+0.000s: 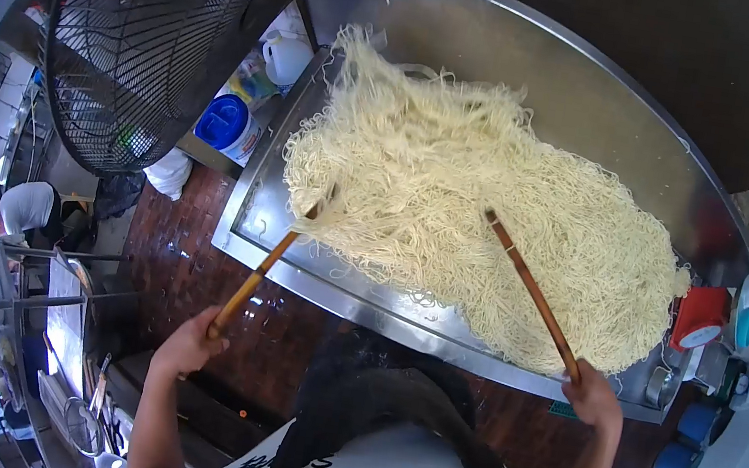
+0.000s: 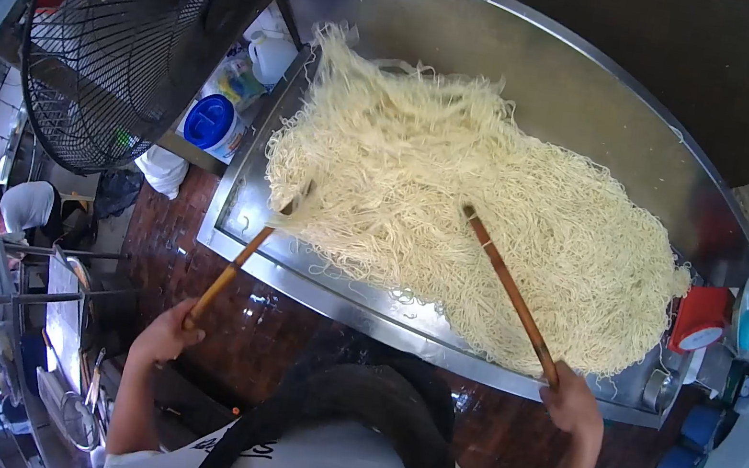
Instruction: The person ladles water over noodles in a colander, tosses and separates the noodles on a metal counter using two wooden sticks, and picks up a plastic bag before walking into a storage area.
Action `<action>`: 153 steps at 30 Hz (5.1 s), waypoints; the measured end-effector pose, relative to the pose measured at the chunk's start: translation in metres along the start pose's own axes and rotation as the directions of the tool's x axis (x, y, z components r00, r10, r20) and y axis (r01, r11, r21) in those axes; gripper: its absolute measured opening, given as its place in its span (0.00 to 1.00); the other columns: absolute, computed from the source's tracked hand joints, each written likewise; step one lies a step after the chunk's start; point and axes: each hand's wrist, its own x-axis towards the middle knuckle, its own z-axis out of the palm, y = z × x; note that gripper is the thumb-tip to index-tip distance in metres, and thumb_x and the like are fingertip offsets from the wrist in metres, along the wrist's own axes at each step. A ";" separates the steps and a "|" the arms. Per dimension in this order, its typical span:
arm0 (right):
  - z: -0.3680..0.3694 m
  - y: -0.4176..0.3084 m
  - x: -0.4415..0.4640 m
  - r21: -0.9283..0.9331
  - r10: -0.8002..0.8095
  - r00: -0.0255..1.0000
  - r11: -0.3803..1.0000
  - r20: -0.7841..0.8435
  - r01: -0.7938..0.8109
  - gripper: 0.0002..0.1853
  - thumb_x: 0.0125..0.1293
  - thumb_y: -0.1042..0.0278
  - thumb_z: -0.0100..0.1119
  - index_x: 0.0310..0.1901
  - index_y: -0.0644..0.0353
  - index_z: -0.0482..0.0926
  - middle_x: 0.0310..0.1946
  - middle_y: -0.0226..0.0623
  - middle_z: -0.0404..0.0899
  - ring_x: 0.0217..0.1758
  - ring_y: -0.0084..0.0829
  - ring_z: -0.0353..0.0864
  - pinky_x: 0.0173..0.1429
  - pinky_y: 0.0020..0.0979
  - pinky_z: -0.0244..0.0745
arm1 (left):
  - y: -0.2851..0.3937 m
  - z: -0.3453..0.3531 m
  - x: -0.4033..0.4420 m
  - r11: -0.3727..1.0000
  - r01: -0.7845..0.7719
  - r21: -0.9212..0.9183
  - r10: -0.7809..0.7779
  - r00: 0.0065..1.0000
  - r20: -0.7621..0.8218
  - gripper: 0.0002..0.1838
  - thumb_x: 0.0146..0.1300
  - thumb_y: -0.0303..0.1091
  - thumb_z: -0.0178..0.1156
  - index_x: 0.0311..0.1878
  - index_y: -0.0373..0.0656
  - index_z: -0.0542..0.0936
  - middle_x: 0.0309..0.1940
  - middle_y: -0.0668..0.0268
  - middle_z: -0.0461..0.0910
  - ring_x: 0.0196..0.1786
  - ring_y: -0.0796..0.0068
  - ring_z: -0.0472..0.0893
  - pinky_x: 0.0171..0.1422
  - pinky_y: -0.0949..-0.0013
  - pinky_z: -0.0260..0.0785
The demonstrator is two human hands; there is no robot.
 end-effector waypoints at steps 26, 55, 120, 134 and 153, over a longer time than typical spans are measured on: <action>0.035 -0.107 0.066 0.531 -0.195 0.879 0.733 -0.435 0.425 0.08 0.68 0.67 0.60 0.43 0.58 0.73 0.28 0.34 0.74 0.25 0.29 0.74 0.30 0.36 0.71 | 0.205 0.064 0.137 0.822 -0.490 -0.291 0.469 0.872 -0.142 0.28 0.65 0.36 0.65 0.66 0.42 0.68 0.37 0.59 0.76 0.33 0.69 0.76 0.40 0.63 0.73; 0.220 -0.157 0.154 0.283 -0.320 0.896 0.869 -0.307 0.407 0.11 0.67 0.65 0.59 0.46 0.61 0.72 0.31 0.53 0.79 0.34 0.50 0.81 0.39 0.45 0.76 | 0.018 0.193 0.121 0.773 -0.270 -0.575 0.280 0.957 -0.073 0.30 0.67 0.29 0.63 0.71 0.40 0.65 0.25 0.68 0.76 0.19 0.78 0.71 0.21 0.70 0.65; 0.112 -0.165 0.175 0.124 -0.464 0.882 0.873 -0.083 0.471 0.18 0.71 0.57 0.55 0.47 0.66 0.73 0.33 0.54 0.80 0.36 0.54 0.81 0.42 0.47 0.75 | 0.017 0.141 0.144 0.880 -0.111 -0.462 0.085 0.993 -0.077 0.35 0.64 0.28 0.64 0.73 0.45 0.65 0.31 0.65 0.77 0.22 0.75 0.74 0.22 0.68 0.67; 0.066 -0.246 0.024 0.430 -0.408 0.839 0.726 -0.359 0.537 0.12 0.70 0.63 0.58 0.48 0.61 0.74 0.27 0.43 0.76 0.28 0.38 0.77 0.36 0.39 0.73 | 0.082 0.061 0.026 0.630 -0.450 -0.633 0.337 0.893 -0.299 0.34 0.68 0.31 0.65 0.74 0.46 0.63 0.24 0.72 0.71 0.19 0.80 0.69 0.22 0.70 0.64; 0.179 -0.130 0.157 -0.005 -0.180 0.981 0.984 -0.074 0.180 0.22 0.71 0.59 0.58 0.54 0.72 0.70 0.42 0.65 0.81 0.48 0.61 0.83 0.51 0.50 0.78 | 0.054 0.176 0.149 0.935 -0.102 -0.339 -0.016 0.945 -0.327 0.40 0.65 0.43 0.66 0.75 0.40 0.59 0.55 0.42 0.80 0.57 0.47 0.82 0.61 0.53 0.74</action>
